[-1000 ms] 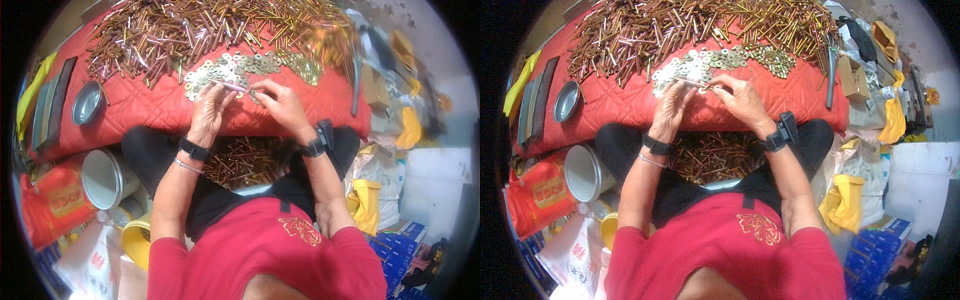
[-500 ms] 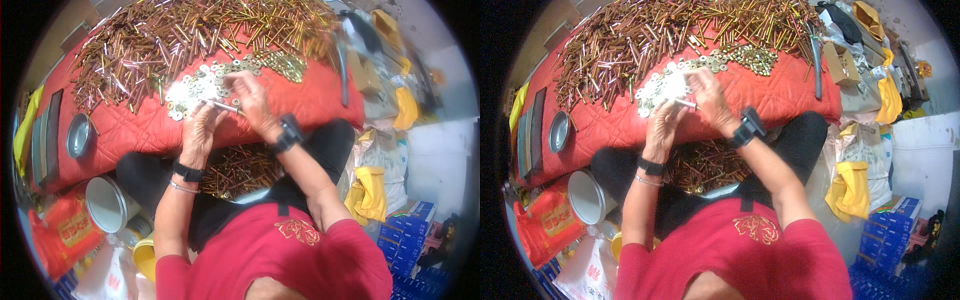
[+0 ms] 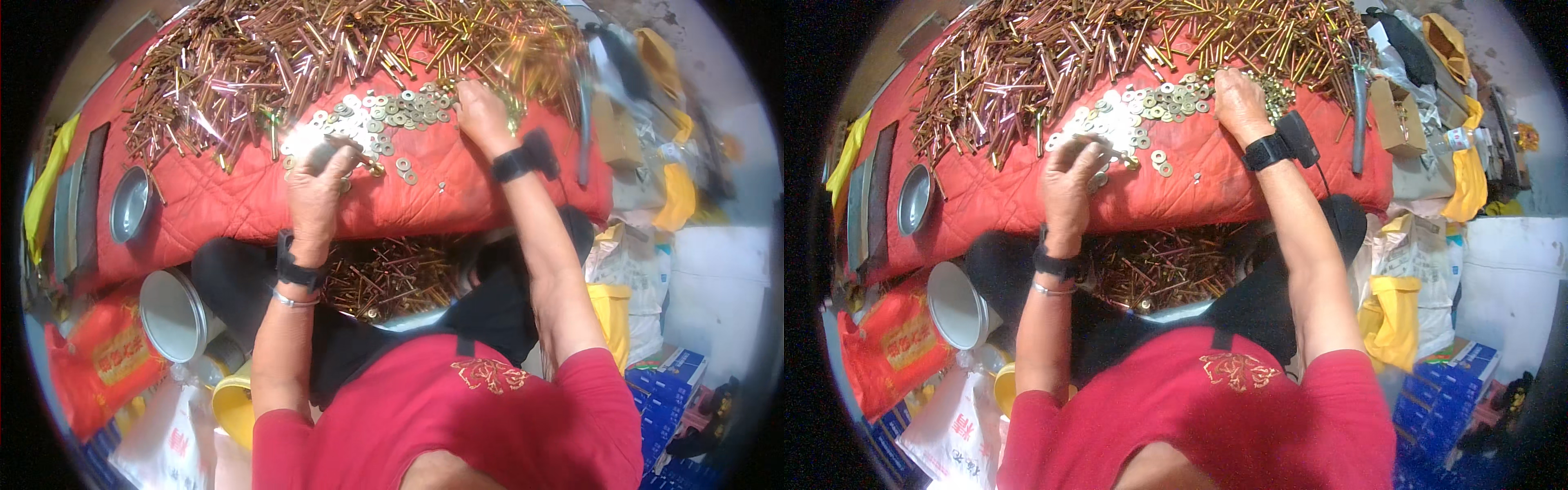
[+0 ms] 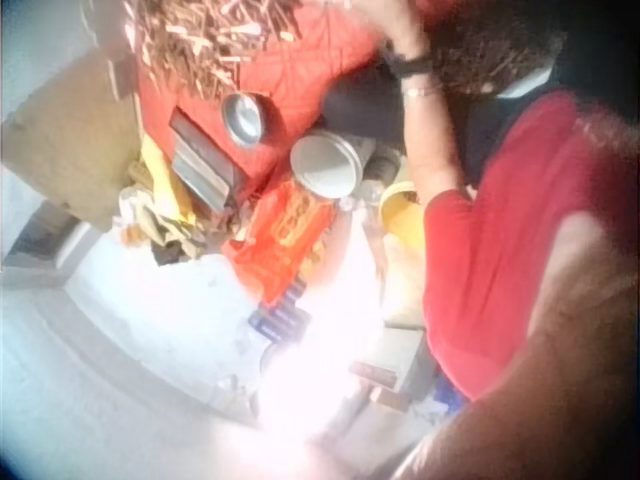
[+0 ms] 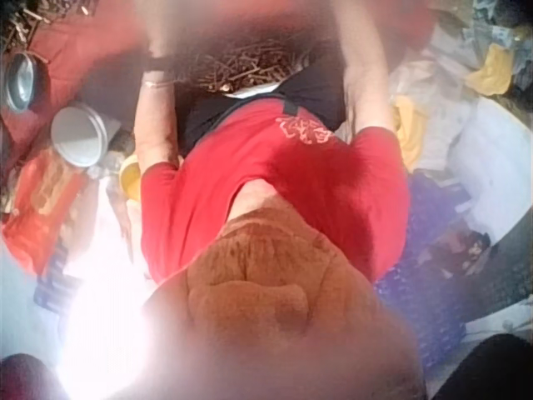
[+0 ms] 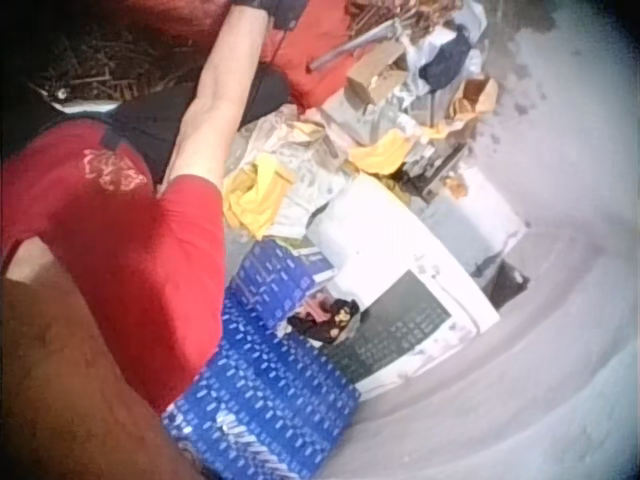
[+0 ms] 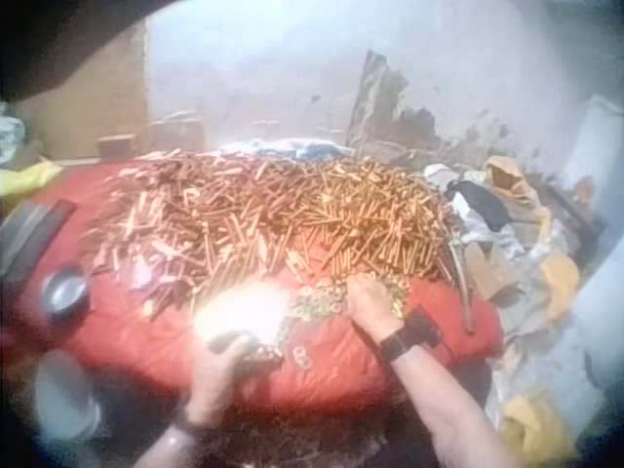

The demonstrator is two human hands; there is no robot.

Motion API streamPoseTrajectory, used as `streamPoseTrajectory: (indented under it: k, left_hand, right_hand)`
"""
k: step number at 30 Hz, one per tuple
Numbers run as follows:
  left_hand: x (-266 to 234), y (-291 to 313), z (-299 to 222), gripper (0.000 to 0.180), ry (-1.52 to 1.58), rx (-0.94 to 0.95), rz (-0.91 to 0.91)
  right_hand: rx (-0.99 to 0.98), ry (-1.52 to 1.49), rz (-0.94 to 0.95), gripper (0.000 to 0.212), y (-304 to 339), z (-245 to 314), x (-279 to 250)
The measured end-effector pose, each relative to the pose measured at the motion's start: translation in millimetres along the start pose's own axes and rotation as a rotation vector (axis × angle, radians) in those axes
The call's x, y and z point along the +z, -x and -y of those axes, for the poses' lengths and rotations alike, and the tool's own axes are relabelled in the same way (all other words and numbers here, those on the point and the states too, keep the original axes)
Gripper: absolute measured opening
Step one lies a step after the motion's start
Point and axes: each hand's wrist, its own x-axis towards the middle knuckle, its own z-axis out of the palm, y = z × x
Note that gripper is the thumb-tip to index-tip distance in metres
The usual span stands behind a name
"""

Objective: The person is threading metal washers onto pins or screws.

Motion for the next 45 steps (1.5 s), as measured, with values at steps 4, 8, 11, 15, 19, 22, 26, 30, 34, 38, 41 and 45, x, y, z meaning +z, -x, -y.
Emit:
streamPoseTrajectory:
  k: [4,8,11,15,19,22,26,30,34,38,41,45]
  left_hand:
    - [11,12,18,0.015,-0.168,0.296,0.136]
    - [18,11,26,0.022,-0.547,0.626,0.104]
    - [41,7,32,0.021,-0.643,0.745,0.115]
    - [52,-6,41,0.016,-0.699,0.847,0.062]
    - [36,-12,60,0.012,-0.641,0.504,-0.089]
    - [31,-2,54,0.009,-0.454,0.292,-0.076]
    - [17,6,38,0.011,-0.447,0.336,-0.012]
    - [21,4,23,0.017,0.078,0.042,0.048]
    - [13,9,17,0.016,0.239,-0.206,0.207]
    - [10,12,9,0.016,0.215,-0.296,0.304]
    - [13,13,3,0.016,0.182,-0.303,0.330]
    - [11,12,8,0.015,0.211,-0.314,0.342]
  right_hand:
    - [-0.012,-0.130,-0.035,0.010,11,20,-16]
    - [-0.034,-0.434,-0.040,0.012,31,48,-40]
    - [-0.005,-0.579,-0.057,0.013,36,74,-65]
    - [0.104,-0.736,-0.050,0.013,41,88,-82]
    - [0.044,-0.656,-0.058,0.014,52,99,-72]
    - [0.090,-0.889,-0.010,0.016,58,112,-65]
    - [0.135,-0.998,-0.025,0.020,51,109,-64]
    - [0.357,-1.418,0.034,0.016,42,116,-73]
    - [0.292,-1.333,0.149,0.014,39,106,-80]
    - [0.191,-1.223,0.144,0.014,42,112,-84]
    - [0.191,-1.282,0.088,0.014,46,112,-83]
    - [0.104,-1.218,0.084,0.014,43,112,-88]
